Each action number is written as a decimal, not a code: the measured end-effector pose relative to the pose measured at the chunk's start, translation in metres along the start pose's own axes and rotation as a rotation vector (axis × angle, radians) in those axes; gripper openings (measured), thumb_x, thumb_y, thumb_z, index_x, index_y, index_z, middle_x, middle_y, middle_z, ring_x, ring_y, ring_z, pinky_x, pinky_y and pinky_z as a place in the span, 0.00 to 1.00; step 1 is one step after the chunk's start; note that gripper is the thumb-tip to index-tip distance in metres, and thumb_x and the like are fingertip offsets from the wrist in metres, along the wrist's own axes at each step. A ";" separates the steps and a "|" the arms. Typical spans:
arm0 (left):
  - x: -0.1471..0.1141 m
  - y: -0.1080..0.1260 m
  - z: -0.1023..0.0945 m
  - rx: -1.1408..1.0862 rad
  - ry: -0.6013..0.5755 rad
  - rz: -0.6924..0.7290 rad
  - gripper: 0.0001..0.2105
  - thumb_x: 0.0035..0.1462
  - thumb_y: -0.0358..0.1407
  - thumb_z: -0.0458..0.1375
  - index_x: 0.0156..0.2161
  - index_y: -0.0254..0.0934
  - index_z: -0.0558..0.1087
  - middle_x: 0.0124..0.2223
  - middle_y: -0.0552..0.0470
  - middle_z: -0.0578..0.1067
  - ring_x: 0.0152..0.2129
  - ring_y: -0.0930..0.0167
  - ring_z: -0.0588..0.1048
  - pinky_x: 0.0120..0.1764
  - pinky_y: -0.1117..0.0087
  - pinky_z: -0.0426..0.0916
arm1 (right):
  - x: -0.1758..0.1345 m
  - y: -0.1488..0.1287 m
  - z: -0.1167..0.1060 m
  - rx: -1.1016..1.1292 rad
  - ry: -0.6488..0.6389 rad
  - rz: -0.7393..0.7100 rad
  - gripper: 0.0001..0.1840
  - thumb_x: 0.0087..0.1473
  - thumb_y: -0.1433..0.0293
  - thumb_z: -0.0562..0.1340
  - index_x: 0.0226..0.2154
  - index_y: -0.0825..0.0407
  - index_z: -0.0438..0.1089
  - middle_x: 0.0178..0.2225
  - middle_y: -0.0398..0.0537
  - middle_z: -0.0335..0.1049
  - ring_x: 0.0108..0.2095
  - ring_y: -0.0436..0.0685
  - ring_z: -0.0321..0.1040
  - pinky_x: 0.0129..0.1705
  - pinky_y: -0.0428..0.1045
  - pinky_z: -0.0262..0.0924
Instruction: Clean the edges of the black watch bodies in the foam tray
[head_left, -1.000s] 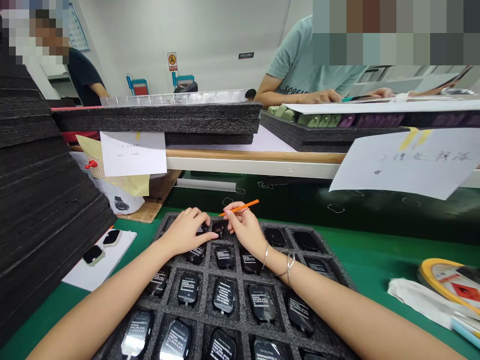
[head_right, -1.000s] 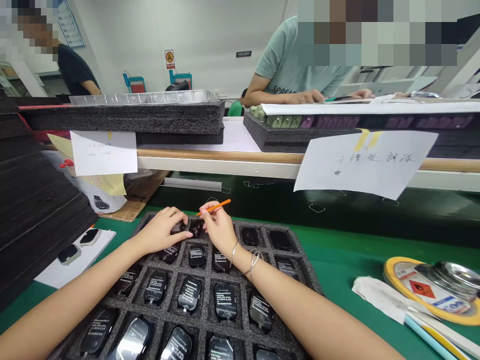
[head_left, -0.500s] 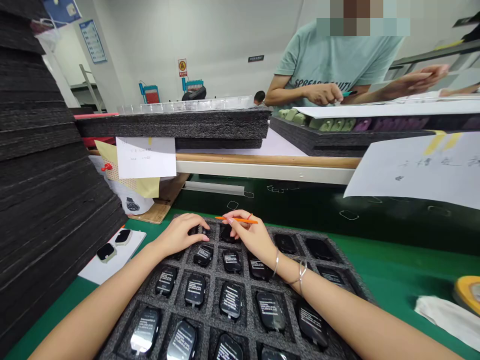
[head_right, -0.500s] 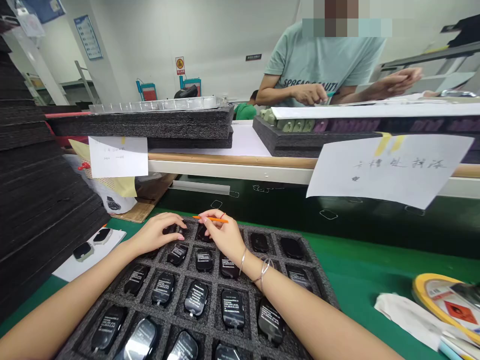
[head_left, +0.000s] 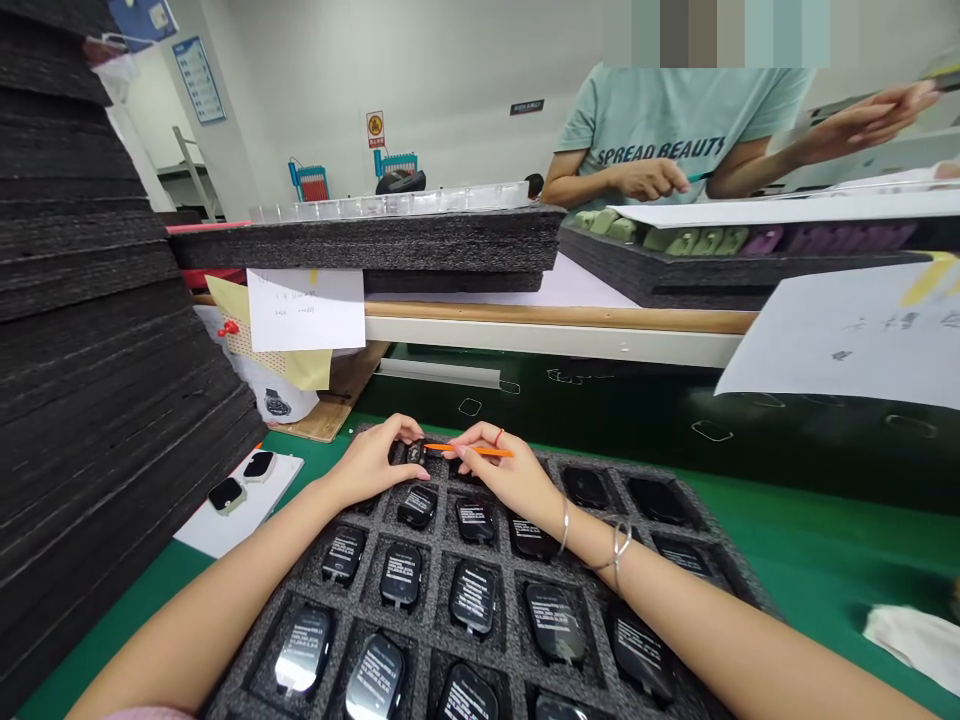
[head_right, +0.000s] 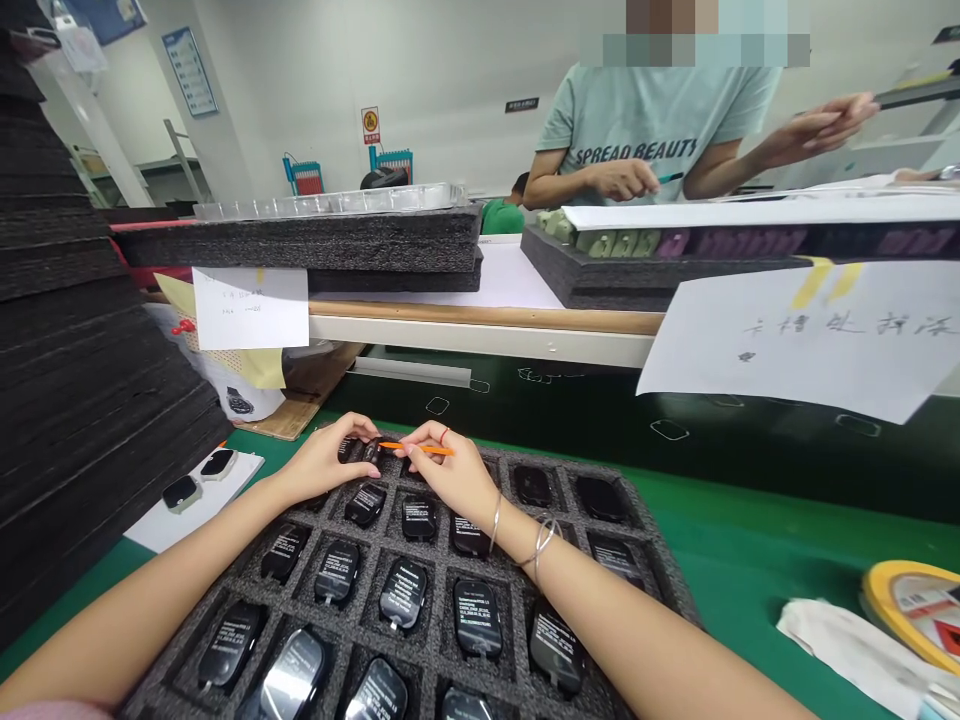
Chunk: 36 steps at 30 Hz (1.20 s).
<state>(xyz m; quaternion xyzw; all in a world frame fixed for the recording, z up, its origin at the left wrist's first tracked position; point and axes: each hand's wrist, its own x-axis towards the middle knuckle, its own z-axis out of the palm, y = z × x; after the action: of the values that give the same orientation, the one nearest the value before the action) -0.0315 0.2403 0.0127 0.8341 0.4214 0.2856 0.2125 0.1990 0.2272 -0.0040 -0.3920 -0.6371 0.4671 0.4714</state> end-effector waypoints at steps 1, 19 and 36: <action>0.000 0.000 0.000 -0.001 -0.001 0.000 0.22 0.52 0.39 0.70 0.47 0.41 0.66 0.47 0.52 0.76 0.45 0.64 0.75 0.49 0.61 0.68 | 0.000 0.000 0.000 -0.001 0.002 0.000 0.18 0.52 0.53 0.66 0.33 0.52 0.70 0.36 0.53 0.79 0.30 0.56 0.74 0.35 0.52 0.68; 0.001 0.000 0.001 0.000 0.000 0.017 0.21 0.52 0.40 0.70 0.47 0.41 0.67 0.46 0.53 0.76 0.45 0.64 0.75 0.48 0.63 0.69 | 0.002 -0.001 -0.003 0.034 -0.021 0.037 0.24 0.50 0.48 0.67 0.30 0.52 0.70 0.33 0.53 0.79 0.28 0.54 0.72 0.32 0.50 0.67; -0.012 -0.016 -0.029 0.337 -0.037 0.029 0.14 0.63 0.49 0.58 0.40 0.42 0.76 0.42 0.48 0.70 0.43 0.59 0.68 0.51 0.55 0.62 | 0.001 0.000 -0.003 0.034 0.047 0.038 0.19 0.49 0.53 0.66 0.32 0.52 0.70 0.31 0.52 0.78 0.26 0.53 0.70 0.32 0.50 0.68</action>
<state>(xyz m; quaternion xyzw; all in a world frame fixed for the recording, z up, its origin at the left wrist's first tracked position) -0.0658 0.2424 0.0217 0.8690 0.4474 0.1985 0.0731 0.2021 0.2285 -0.0038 -0.4067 -0.6102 0.4773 0.4841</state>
